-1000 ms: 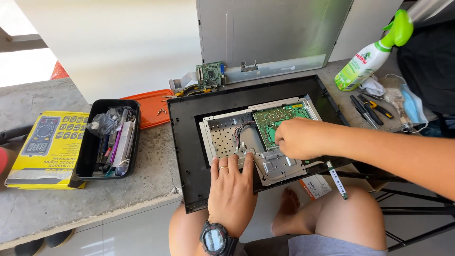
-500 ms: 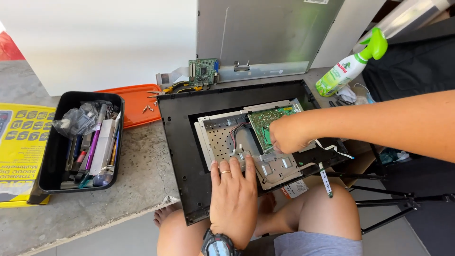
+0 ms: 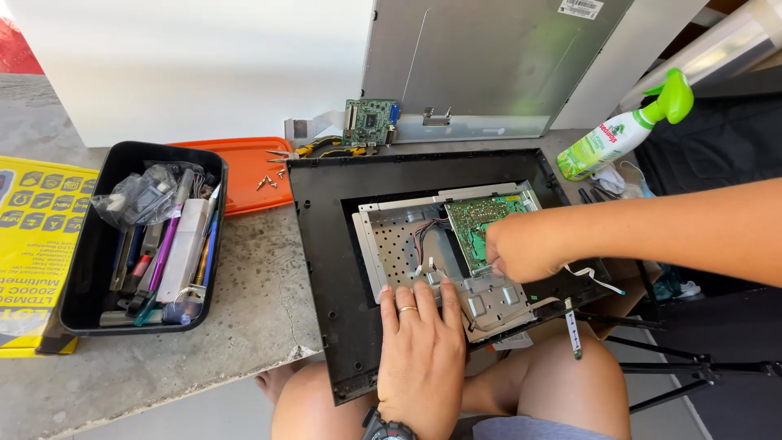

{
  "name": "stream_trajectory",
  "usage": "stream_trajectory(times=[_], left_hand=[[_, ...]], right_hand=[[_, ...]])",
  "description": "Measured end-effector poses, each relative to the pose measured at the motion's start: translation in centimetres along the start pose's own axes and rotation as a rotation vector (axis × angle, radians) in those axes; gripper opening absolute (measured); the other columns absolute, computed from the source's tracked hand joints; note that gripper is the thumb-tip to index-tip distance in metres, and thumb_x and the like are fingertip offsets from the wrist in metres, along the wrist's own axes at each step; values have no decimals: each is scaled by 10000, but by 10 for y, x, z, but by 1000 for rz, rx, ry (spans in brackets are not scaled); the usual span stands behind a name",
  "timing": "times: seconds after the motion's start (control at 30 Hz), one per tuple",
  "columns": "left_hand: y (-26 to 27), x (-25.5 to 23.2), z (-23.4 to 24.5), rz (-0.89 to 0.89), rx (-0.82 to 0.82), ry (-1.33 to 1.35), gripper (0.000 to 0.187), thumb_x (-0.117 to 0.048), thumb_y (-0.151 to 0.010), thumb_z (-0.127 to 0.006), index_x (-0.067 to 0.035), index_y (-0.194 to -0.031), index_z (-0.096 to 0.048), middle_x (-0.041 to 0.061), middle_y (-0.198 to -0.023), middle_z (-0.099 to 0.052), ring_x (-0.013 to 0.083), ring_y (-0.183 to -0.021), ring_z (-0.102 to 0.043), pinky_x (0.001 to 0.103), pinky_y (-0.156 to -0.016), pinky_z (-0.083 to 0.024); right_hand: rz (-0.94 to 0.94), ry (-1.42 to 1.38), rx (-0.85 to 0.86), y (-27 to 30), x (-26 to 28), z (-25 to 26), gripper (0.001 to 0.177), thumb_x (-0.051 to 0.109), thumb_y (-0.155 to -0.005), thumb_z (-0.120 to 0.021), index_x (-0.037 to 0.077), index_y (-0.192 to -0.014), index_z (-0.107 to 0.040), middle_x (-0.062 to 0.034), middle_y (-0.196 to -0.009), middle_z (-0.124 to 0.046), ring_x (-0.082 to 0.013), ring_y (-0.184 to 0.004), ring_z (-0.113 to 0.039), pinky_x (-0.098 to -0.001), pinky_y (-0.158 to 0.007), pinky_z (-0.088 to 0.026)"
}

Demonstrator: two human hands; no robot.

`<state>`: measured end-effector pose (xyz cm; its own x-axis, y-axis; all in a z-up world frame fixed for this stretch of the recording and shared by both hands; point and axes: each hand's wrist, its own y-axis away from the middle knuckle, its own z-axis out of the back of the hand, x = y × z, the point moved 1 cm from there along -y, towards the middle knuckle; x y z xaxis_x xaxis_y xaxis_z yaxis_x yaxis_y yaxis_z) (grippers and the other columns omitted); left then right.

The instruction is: The person works on a disassembled electronic device, likely a microwave, using a screwdriver to tighten screws on a circuit board. They also use tweezers to adjust small components on the board.

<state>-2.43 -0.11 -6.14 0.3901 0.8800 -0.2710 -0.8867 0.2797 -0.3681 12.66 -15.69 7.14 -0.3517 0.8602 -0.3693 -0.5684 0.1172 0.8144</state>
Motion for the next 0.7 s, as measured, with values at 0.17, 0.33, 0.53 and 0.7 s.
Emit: stream_trajectory(times=[0.17,0.33,0.53,0.7], left_hand=[[2,-1,2,-6,7,4,565,-205,-1084,-454,-82,-1615,-602,241,-1373,-645,484,-1292,-624,697,-1306,-360],[1,-1,2,5,2,7,552,-206,-1084,-491,-90,-1610,-615,242,-1374,-649,498,-1292,-617,688,-1315,-353],[-1,0,4,5,-20,5,546,-210,-1086,-501,-94,-1606,-623,235,-1379,-647,486,-1292,-617,680,-1309,-360],[1,3,4,3,-7,52,823,-527,-890,-731,-105,-1588,-624,215,-1344,-655,468,-1277,-617,678,-1292,-357]], right_hand=[[243,668,-138,22,14,-3,274,-16,-966,-662,160,-1096,-827,-51,-1040,-854,-384,-997,-824,-554,-776,-685],[122,422,-41,24,7,2,392,-75,-965,-500,131,-1172,-761,-103,-1126,-766,-390,-1035,-779,-543,-845,-657],[275,655,-268,0,-7,-27,217,1,-951,-669,98,-1130,-742,-101,-943,-834,-428,-848,-807,-579,-614,-630],[290,608,-257,7,9,-9,234,-28,-932,-674,131,-1013,-825,-71,-943,-821,-390,-916,-800,-559,-696,-666]])
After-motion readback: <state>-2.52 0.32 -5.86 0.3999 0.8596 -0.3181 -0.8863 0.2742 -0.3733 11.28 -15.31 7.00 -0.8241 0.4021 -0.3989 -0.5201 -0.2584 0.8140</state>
